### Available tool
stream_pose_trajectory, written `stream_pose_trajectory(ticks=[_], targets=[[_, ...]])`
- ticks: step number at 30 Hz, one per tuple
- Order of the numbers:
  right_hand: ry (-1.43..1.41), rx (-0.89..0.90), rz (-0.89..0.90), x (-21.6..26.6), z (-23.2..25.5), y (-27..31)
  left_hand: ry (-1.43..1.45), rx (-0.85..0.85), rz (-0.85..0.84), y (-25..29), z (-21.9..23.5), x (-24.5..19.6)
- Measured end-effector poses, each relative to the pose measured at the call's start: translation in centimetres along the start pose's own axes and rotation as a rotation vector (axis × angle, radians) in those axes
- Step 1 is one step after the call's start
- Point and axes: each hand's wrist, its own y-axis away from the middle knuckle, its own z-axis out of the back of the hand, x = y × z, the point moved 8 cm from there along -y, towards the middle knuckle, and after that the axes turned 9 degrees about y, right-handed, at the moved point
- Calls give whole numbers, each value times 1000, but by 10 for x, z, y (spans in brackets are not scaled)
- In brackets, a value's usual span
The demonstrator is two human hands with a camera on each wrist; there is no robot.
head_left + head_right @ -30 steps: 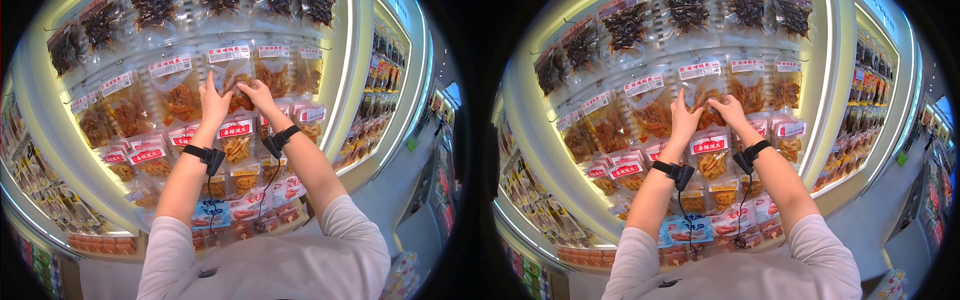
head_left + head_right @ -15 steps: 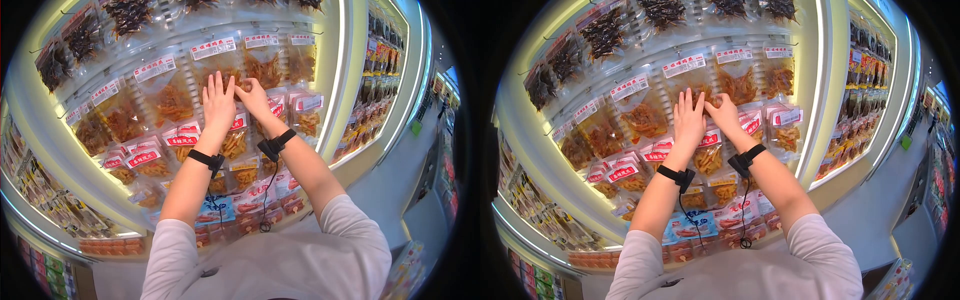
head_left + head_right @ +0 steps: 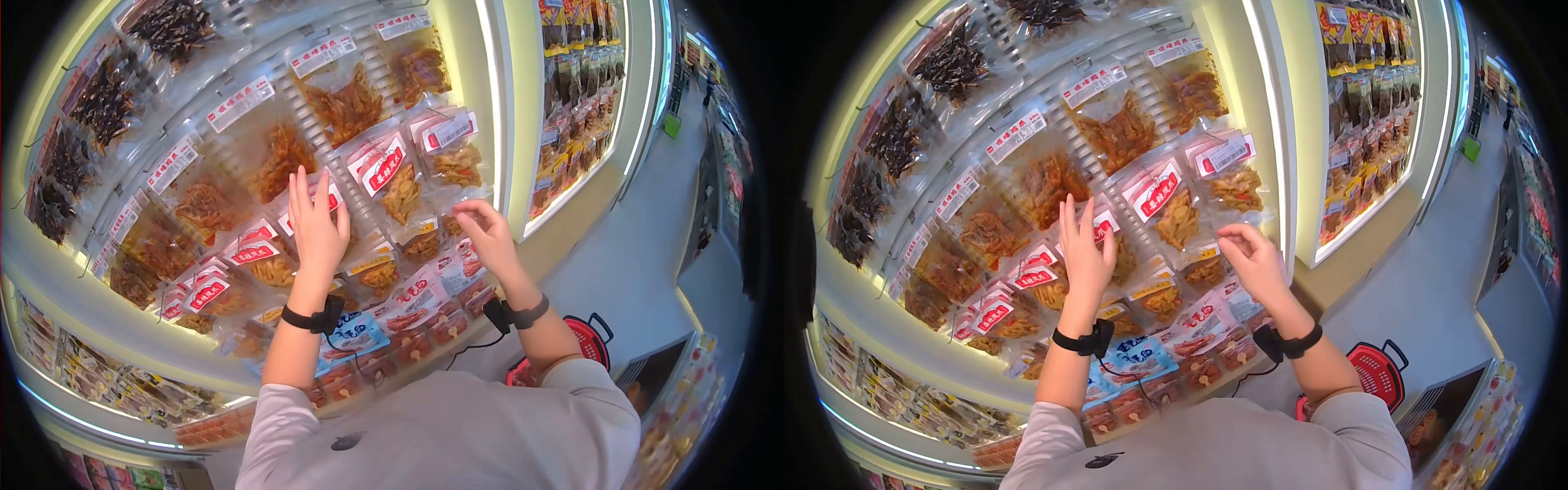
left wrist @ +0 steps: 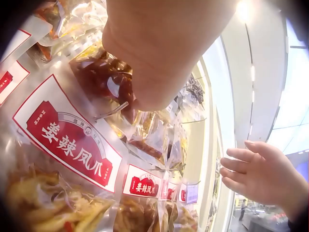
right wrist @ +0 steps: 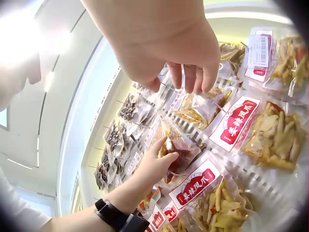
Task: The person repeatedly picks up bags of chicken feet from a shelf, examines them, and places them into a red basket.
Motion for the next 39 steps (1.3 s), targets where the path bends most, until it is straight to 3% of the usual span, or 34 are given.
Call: stream_pose_trajectory(ticks=[2, 4, 5, 6, 7, 9, 10, 11, 12, 14, 15, 16, 18, 19, 20, 22, 24, 27, 29, 33, 35, 39], targets=[[-58, -47, -76, -56, 46, 28, 248, 64, -13, 39, -13, -32], [-118, -90, -387, -172, 96, 78, 486, 256, 39, 84, -44, -59], [-56, -185, -565, -229, 132, 117, 579, 479, 183, 119, -78, -56], [-4, -293, -764, -284, 166, 171, 767, 747, 527, 160, -115, -52], [59, -408, -914, -336, 199, 231, 844, 957, 707, 224, -154, -31], [154, -581, -1188, -390, 246, 354, 561, 1516, 668, 315, -184, -26], [137, -517, -1134, -424, 259, 403, 493, 1663, 684, 355, -196, -19], [337, -430, -1177, -452, 271, 459, 468, 1718, 792, 392, -200, -9], [176, -661, -1506, -412, 278, 489, 437, 1747, 900, 416, -208, -7], [553, -460, -1138, -464, 301, 553, 421, 1517, 1391, 470, -206, 1], [362, -653, -1403, -467, 306, 589, 436, 1419, 1561, 483, -201, -15], [161, -836, -1647, -465, 306, 617, 386, 1459, 1575, 501, -201, -24], [156, -800, -1687, -481, 316, 651, 319, 1608, 1689, 548, -197, -41], [239, -775, -1733, -492, 324, 667, 251, 1788, 1518, 563, -201, -55], [328, -741, -1773, -503, 334, 678, 223, 1805, 1542, 576, -200, -64], [478, -700, -1792, -544, 347, 707, 249, 2029, 1304, 581, -214, -109], [629, -653, -1791, -574, 358, 725, 250, 2013, 1380, 593, -221, -128], [373, -708, -1869, -600, 364, 737, 292, 1963, 1424, 590, -239, -159], [85, -1204, -1885, -612, 359, 757, 259, 1969, 1481, 594, -240, -166], [83, -1152, -1855, -659, 363, 777, 187, 1917, 1595, 606, -226, -157], [482, -1068, -2268, -625, 377, 777, 151, 1919, 1603, 608, -214, -148], [516, -1044, -2355, -616, 376, 781, 111, 1887, 1619, 608, -202, -139]])
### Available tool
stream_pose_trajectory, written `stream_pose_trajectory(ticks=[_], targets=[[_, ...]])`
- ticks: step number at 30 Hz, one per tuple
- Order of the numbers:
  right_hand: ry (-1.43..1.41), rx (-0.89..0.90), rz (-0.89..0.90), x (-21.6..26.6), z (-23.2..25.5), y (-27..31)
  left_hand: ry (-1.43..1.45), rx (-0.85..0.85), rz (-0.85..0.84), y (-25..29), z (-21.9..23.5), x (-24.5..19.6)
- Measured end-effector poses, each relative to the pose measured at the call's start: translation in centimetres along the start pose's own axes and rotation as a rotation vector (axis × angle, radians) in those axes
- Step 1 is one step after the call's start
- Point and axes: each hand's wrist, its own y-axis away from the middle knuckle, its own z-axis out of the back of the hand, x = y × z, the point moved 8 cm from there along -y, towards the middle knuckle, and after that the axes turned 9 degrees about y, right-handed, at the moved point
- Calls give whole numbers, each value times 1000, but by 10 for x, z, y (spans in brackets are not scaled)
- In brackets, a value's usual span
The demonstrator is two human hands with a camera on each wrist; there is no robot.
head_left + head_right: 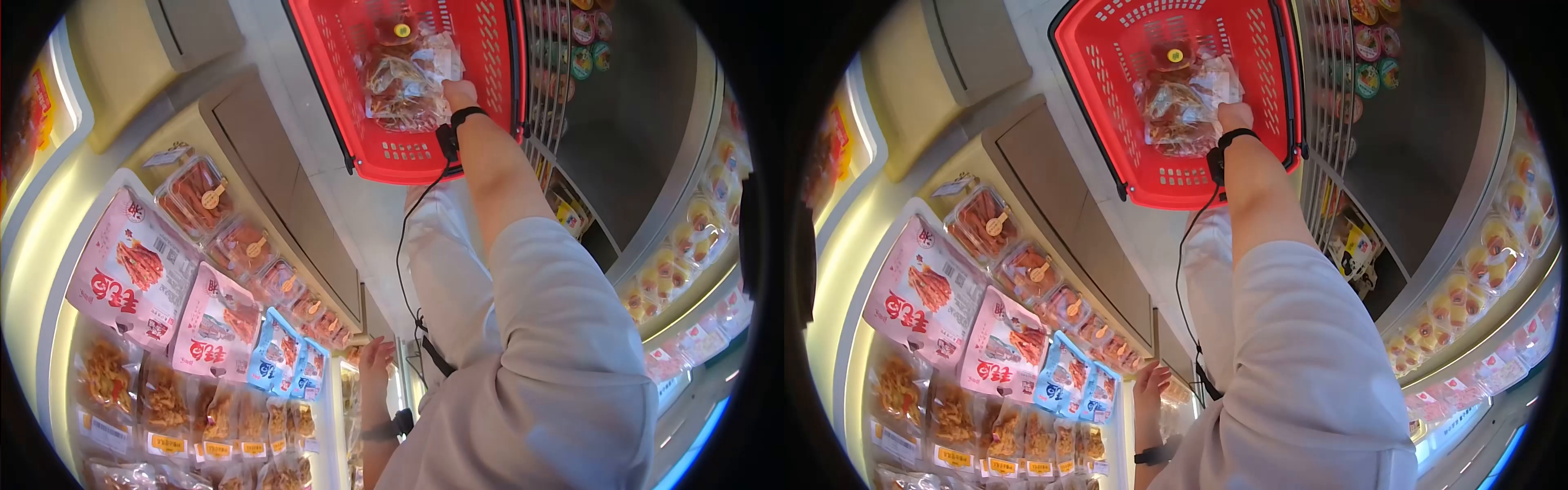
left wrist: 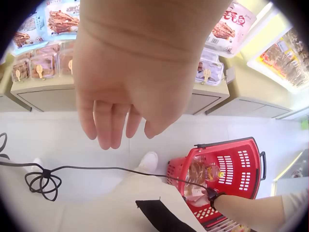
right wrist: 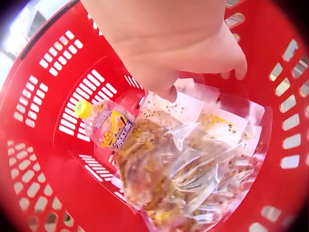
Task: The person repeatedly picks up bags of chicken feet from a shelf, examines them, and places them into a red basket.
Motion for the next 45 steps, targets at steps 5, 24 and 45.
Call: stream_pose_trajectory(ticks=[5, 24, 45], targets=[[-275, 73, 411, 28, -10, 8, 48, 18, -57, -2, -8, 15], [-450, 1363, 1266, -84, 303, 524, -161, -417, -1492, 224, 71, -90], [117, 1870, 1774, -314, 260, 865, 1063, 106, -1656, 331, 209, 81]])
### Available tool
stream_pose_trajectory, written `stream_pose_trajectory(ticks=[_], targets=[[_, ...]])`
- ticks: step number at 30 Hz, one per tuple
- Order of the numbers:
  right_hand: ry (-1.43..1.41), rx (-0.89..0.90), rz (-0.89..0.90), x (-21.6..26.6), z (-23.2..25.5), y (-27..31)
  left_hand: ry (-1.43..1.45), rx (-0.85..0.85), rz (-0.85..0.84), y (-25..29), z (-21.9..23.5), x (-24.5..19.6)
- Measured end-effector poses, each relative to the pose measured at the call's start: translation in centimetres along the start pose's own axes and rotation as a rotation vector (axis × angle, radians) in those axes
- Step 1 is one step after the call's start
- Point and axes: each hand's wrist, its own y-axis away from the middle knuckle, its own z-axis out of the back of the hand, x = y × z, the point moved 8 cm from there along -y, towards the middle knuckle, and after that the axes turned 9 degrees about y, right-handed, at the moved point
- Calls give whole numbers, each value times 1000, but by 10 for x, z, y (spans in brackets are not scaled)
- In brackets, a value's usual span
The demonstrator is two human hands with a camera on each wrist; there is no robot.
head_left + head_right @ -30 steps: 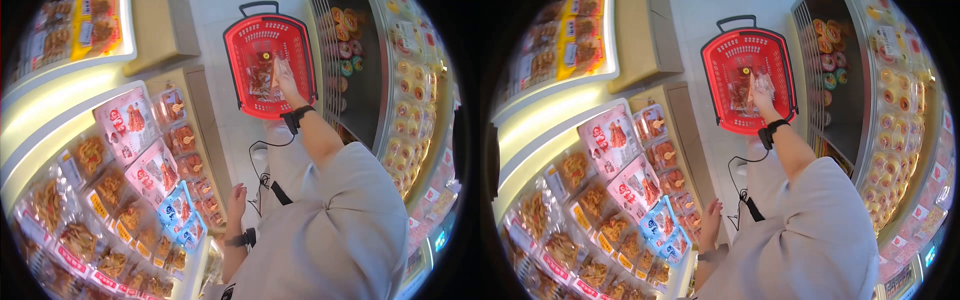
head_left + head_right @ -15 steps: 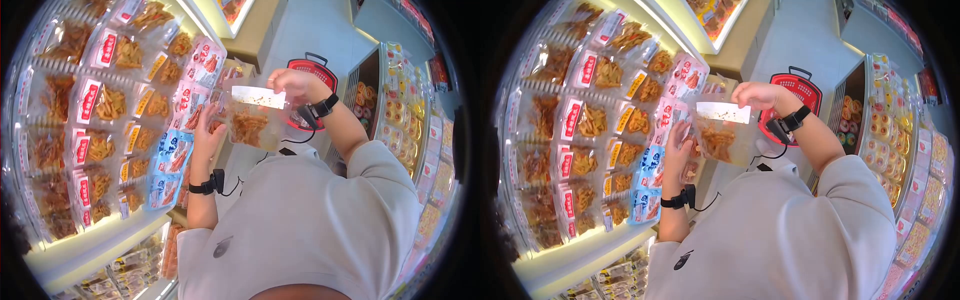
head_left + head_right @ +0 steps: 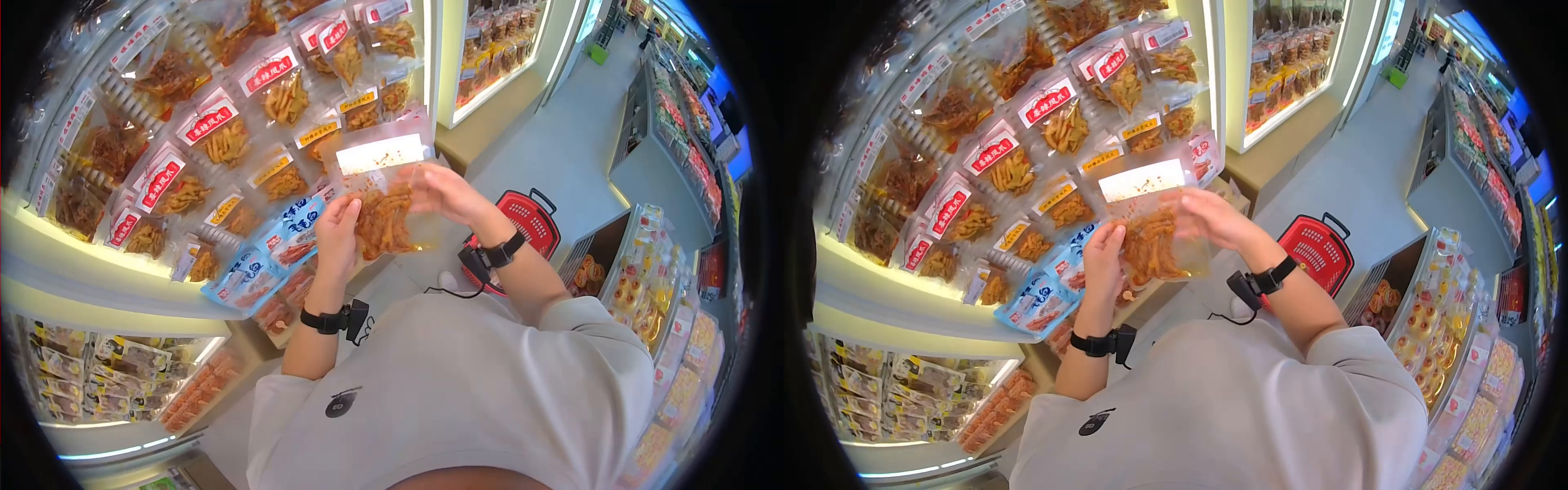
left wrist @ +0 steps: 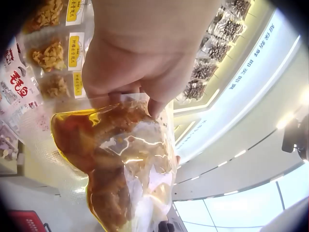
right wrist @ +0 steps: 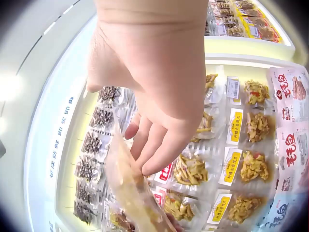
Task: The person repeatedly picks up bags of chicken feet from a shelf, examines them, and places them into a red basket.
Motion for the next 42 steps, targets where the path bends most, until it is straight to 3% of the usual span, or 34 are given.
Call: stream_pose_trajectory(ticks=[2, 5, 8, 10, 12, 13, 21, 23, 26, 28, 31, 36, 42], targets=[[352, -282, -125, -17, -3, 1, -14, -53, -62, 4, 3, -15], [296, -335, -158, -25, -10, 0, 2, -111, -103, 14, 6, -31], [264, -355, -130, -20, -17, 1, -101, -38, -93, 19, 12, -34], [240, -369, -109, -17, -20, 1, -6, 40, 98, 16, 17, -18], [215, -384, -85, -13, -22, 0, -165, 71, 50, 17, 21, -24], [223, -335, -89, -13, -27, -3, -321, 91, -4, 19, 21, -30], [385, -254, -65, -8, -69, -7, -375, 1, -227, 30, 9, -76], [414, -262, -145, -24, -65, -9, -377, -21, -258, 30, 11, -84], [371, -268, -142, -22, -64, -8, -327, 23, -104, 28, 21, -75], [312, -279, -105, -20, -64, -10, -36, 241, 107, 34, 6, -67], [276, -298, -71, -17, -69, -12, -230, 373, 237, 43, 6, -59], [209, -249, -66, -19, -65, -20, -220, 275, 218, 42, 14, -64], [168, -47, -28, 3, -71, -40, -177, 212, 142, 33, 9, -82]])
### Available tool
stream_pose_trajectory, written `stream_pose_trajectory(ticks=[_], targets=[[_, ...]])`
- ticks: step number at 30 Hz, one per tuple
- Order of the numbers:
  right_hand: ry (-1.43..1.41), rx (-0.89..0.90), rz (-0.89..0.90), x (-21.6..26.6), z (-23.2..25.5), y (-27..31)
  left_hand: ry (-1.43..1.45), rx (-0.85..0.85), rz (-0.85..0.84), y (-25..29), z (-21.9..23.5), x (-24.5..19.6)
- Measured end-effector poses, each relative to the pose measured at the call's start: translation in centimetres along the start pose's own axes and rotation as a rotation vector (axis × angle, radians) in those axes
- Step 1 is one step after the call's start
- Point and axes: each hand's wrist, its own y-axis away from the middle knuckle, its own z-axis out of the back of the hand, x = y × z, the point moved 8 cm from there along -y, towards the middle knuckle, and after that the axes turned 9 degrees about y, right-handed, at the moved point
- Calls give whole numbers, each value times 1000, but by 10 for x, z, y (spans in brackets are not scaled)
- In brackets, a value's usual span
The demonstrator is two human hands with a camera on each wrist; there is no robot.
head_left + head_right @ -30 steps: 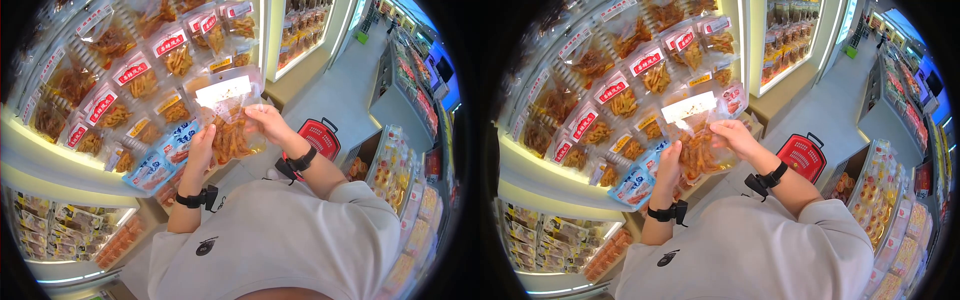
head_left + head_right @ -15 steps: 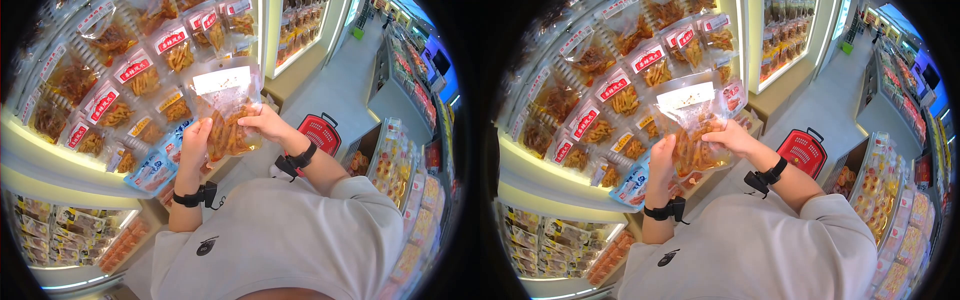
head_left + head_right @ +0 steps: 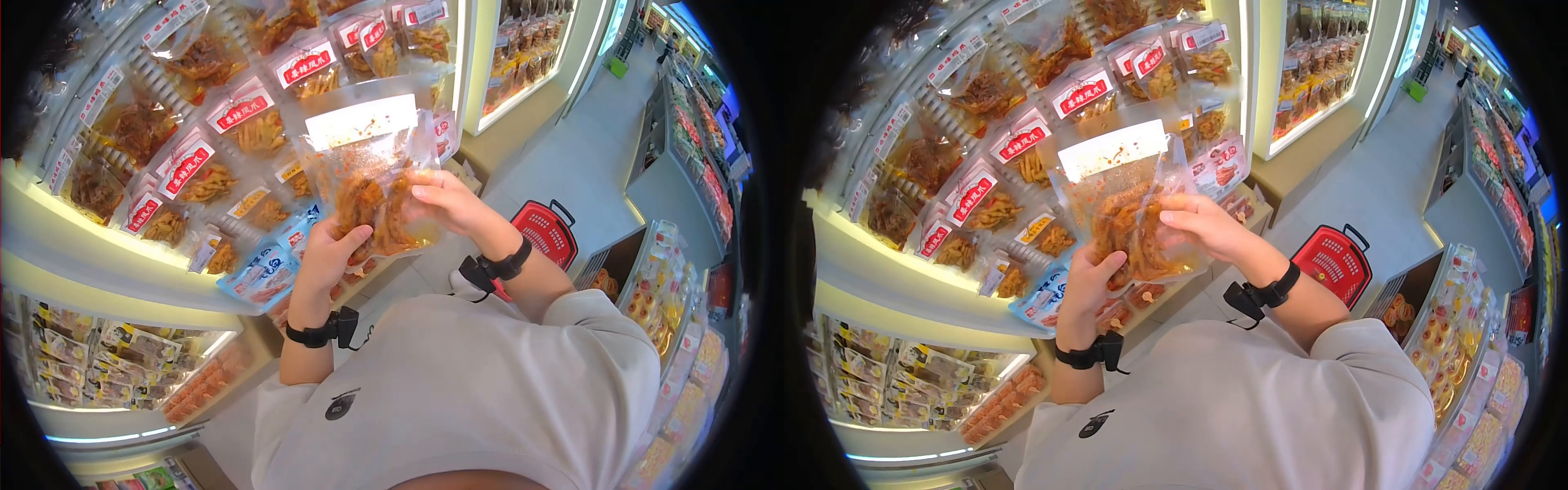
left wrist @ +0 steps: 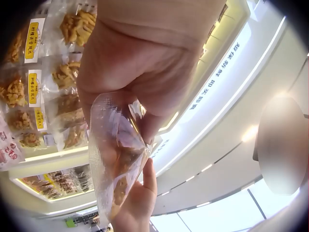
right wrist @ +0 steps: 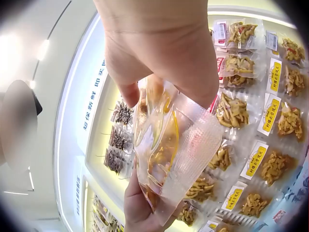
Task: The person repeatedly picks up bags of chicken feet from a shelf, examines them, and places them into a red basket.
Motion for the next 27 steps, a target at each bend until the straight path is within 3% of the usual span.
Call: stream_pose_trajectory(ticks=[4, 6, 7, 9, 11, 12, 13, 14, 16, 18, 19, 20, 21, 22, 24, 25, 26, 27], targets=[[5, 102, 60, 7, 8, -9, -28, -32, -12, -10, -3, -7], [-529, 249, 77, 13, 10, -15, -45, -72, -3, -13, -3, -4], [-507, 278, 95, 12, 19, -25, -60, -97, -10, -21, -3, -8], [-685, 383, -212, -22, 31, -38, -30, -39, -139, -34, -14, -21], [-157, 300, -338, -45, 46, -32, 38, 119, -276, -50, -33, -36], [-253, 493, -371, -60, 43, -29, 25, 118, -309, -58, -35, -41], [-376, 703, -524, -60, 32, -19, -23, 139, -238, -67, -40, -37], [-639, 886, -535, -47, 20, -13, -69, 155, -159, -74, -45, -32], [-815, 1038, -558, -30, 15, -8, -110, 169, -130, -89, -54, -36], [-922, 1050, -637, -25, 19, -6, -265, 327, -11, -107, -68, -25], [-924, 969, -548, -31, 29, -13, -361, 471, -25, -119, -74, -23], [-927, 888, -458, -41, 40, -19, -373, 470, -30, -128, -76, -22], [-1084, 1082, -484, -65, 51, -20, -364, 574, 8, -132, -100, -32], [-1077, 1091, -481, -85, 63, -38, -352, 676, 46, -136, -120, -38], [-974, 1657, -212, -78, 83, -30, -470, 751, -60, -152, -133, -41], [-968, 1665, -215, -47, 80, -12, -627, 556, -217, -165, -131, -51], [-932, 1070, -108, -2, 78, -20, -776, 352, -370, -173, -127, -64], [-849, 482, -4, 23, 106, -36, -690, 199, -318, -179, -118, -66]])
